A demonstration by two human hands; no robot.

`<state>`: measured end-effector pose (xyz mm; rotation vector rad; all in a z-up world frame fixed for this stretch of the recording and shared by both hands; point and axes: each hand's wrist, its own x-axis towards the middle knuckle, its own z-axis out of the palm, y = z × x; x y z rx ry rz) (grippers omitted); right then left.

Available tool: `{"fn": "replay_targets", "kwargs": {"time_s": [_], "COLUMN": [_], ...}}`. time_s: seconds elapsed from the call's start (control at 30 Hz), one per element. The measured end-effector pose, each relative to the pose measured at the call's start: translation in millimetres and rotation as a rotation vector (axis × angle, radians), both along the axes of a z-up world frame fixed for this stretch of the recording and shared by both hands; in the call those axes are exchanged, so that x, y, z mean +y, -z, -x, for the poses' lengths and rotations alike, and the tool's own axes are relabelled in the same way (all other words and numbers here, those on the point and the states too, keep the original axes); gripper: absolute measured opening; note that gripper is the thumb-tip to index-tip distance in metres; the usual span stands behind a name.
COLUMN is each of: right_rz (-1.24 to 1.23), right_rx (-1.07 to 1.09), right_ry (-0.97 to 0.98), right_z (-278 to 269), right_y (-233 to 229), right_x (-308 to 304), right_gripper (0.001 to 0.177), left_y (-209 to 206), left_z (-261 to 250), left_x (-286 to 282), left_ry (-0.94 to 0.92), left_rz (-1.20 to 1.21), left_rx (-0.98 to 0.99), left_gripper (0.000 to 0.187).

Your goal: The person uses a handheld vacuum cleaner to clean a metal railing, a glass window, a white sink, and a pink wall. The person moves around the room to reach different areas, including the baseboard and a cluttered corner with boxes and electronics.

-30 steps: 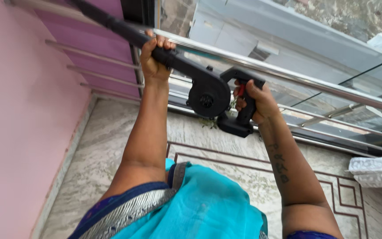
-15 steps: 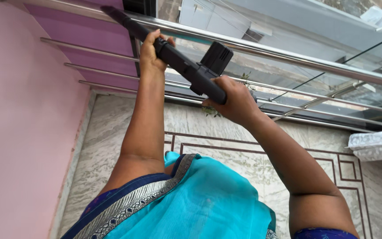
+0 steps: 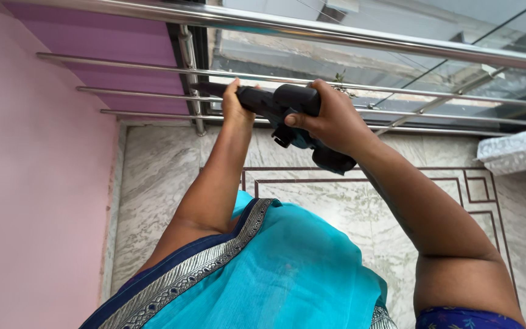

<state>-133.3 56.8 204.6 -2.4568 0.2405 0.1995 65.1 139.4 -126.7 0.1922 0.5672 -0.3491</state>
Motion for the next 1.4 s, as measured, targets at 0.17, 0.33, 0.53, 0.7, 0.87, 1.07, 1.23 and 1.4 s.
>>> {"fn": "replay_targets", "kwargs": {"time_s": [0.17, 0.33, 0.53, 0.7, 0.87, 1.07, 1.23, 1.4], "right_rz": [-0.211, -0.356, -0.042, 0.108, 0.038, -0.174, -0.36, -0.419], "right_rx": [0.016, 0.053, 0.176, 0.154, 0.051, -0.089, -0.108, -0.143], "right_ry": [-0.112, -0.262, 0.046, 0.068, 0.126, 0.247, 0.312, 0.403], "right_z": [29.8, 64.6, 98.0, 114.8, 149.4, 185.9, 179.3, 188.9], "right_y": [9.3, 12.1, 19.1, 50.0, 59.1, 86.0, 130.1, 136.5], "right_x": [-13.2, -34.7, -33.6, -29.8, -33.8, -50.1, -47.6, -67.8], "right_gripper": [0.057, 0.093, 0.103, 0.096, 0.094, 0.089, 0.083, 0.071], "left_y": [-7.7, -26.1, -3.8, 23.5, 21.8, 7.9, 25.5, 48.8], "left_z": [14.6, 2.9, 55.9, 70.0, 93.2, 115.3, 98.1, 106.8], "left_x": [-26.8, -44.8, -83.4, -88.8, -108.6, -123.7, -119.0, -160.5], "left_ry": [0.157, 0.224, 0.347, 0.427, 0.475, 0.464, 0.492, 0.459], "left_rz": [0.009, -0.08, -0.093, 0.018, -0.023, -0.131, -0.178, -0.302], "left_rx": [0.036, 0.045, 0.043, -0.049, -0.055, -0.118, -0.136, -0.194], "left_gripper": [0.047, 0.055, 0.057, 0.055, 0.049, 0.047, 0.05, 0.048]}}
